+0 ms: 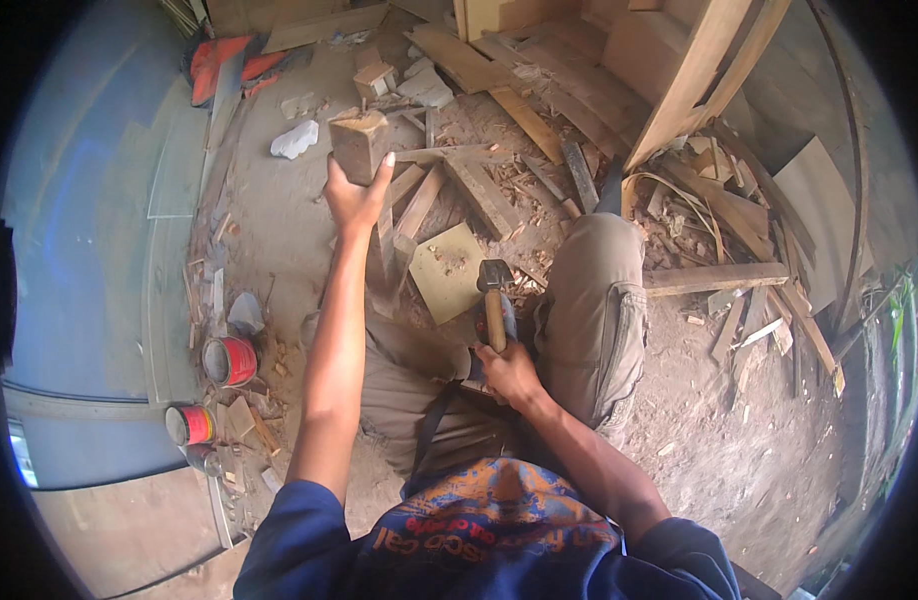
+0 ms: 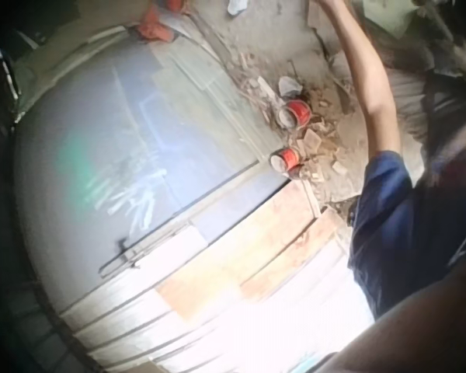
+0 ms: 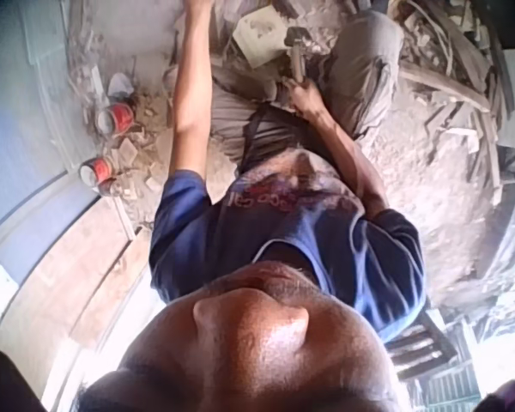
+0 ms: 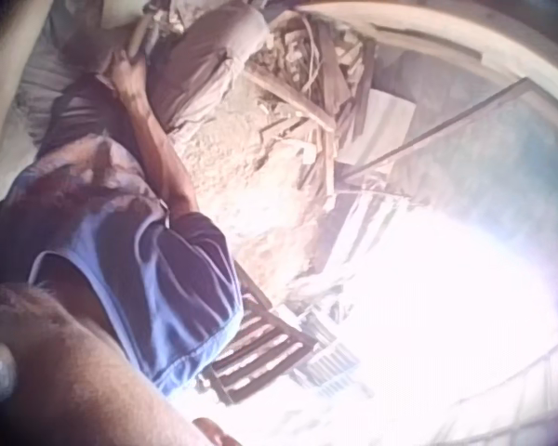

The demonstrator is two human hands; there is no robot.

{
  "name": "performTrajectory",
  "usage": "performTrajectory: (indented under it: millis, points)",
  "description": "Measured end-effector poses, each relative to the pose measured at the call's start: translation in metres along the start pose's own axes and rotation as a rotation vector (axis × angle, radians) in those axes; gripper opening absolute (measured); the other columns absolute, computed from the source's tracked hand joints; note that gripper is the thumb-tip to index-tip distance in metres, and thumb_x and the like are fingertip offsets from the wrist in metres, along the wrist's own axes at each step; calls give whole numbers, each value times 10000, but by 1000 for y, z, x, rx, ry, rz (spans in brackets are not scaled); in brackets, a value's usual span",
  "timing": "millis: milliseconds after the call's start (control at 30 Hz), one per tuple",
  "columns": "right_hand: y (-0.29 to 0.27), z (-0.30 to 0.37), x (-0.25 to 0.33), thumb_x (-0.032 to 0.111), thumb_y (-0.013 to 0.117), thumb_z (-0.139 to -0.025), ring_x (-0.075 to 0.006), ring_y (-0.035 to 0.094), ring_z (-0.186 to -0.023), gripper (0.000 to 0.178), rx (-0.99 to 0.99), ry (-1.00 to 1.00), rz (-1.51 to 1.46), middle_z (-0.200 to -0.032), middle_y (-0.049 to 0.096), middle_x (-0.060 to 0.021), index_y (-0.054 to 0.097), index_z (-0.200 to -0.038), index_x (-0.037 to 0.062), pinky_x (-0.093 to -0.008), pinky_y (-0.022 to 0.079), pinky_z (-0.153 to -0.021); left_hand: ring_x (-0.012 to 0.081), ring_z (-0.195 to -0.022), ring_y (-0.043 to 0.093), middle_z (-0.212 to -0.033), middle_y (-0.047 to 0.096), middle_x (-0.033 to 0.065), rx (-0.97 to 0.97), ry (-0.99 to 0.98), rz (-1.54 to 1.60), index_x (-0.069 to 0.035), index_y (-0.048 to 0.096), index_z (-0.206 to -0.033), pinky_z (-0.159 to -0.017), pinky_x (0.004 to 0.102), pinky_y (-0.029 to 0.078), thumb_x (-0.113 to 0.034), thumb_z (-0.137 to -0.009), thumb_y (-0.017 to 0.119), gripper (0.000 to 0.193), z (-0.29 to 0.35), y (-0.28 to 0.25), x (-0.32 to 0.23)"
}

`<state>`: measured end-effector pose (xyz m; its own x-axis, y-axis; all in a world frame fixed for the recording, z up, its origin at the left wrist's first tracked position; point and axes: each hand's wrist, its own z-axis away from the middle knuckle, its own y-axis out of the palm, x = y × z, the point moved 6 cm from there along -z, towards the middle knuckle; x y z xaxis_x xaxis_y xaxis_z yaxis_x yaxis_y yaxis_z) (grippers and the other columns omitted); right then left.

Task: The person sits on the floor and repeatedly strikes a piece of wood with a hammer to break it into smaller pieces. The person adjusts the wood and continues hammering until it is broken.

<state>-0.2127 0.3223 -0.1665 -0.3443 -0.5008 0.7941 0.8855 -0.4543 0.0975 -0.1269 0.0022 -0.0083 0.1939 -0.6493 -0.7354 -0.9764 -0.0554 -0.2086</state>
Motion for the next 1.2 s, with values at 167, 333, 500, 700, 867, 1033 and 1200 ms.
performTrajectory:
  millis: [167, 333, 500, 700, 867, 1033, 1200]
  points:
    - [-10, 12, 1, 244, 626, -996, -78, 373, -485, 309, -53, 4, -63, -617, 407, 39, 455, -780, 104, -290, 327, -436, 218, -966, 683, -1084, 703, 149, -144, 36, 144, 8, 560, -1183, -854, 365, 538, -337, -763, 872, 626, -6, -30, -20]
    - [-12, 25, 14, 249, 638, -986, -88, 381, -486, 324, -48, -9, -146, -613, 406, 38, 445, -763, 116, -297, 336, -442, 211, -1041, 640, -1138, 668, 145, -222, 144, 261, 36, 541, -1217, -932, 359, 499, -280, -785, 857, 622, -29, -48, -72]
    - [-1, 53, 16, 235, 636, -985, -92, 356, -480, 346, -11, 42, -255, -594, 374, 41, 421, -738, 123, -301, 328, -436, 183, -1052, 611, -1157, 644, 115, -158, 194, 367, 34, 538, -1205, -949, 343, 482, -239, -800, 854, 583, -60, -33, -116]
    - [-11, 60, 3, 243, 636, -998, -88, 382, -493, 331, 7, 103, -221, -608, 415, 30, 456, -759, 102, -289, 346, -445, 192, -1008, 651, -1121, 681, 134, 99, 229, 244, 37, 590, -1211, -911, 336, 507, -393, -807, 836, 638, -85, 52, -136]
    - [-30, 60, 7, 242, 636, -998, -97, 391, -483, 336, -13, 136, -320, -606, 427, 18, 449, -756, 101, -299, 343, -439, 287, -865, 745, -953, 740, 199, 281, 346, 129, 22, 628, -1090, -740, 395, 598, -534, -723, 831, 696, -86, 161, -158]
    - [-37, 44, -1, 240, 620, -1005, -97, 386, -471, 325, -23, 217, -462, -599, 425, 15, 451, -765, 102, -294, 337, -433, 352, -962, 730, -1017, 729, 240, 464, 355, 179, 29, 626, -1137, -824, 430, 577, -525, -705, 830, 732, -94, 278, -155]
    - [-37, 40, -12, 236, 624, -1003, -114, 387, -447, 333, -12, 348, -485, -565, 407, 10, 472, -750, 82, -309, 331, -419, 310, -1074, 702, -1130, 728, 181, 692, 287, 388, -29, 647, -1216, -895, 413, 546, -352, -797, 811, 554, -84, 402, -153]
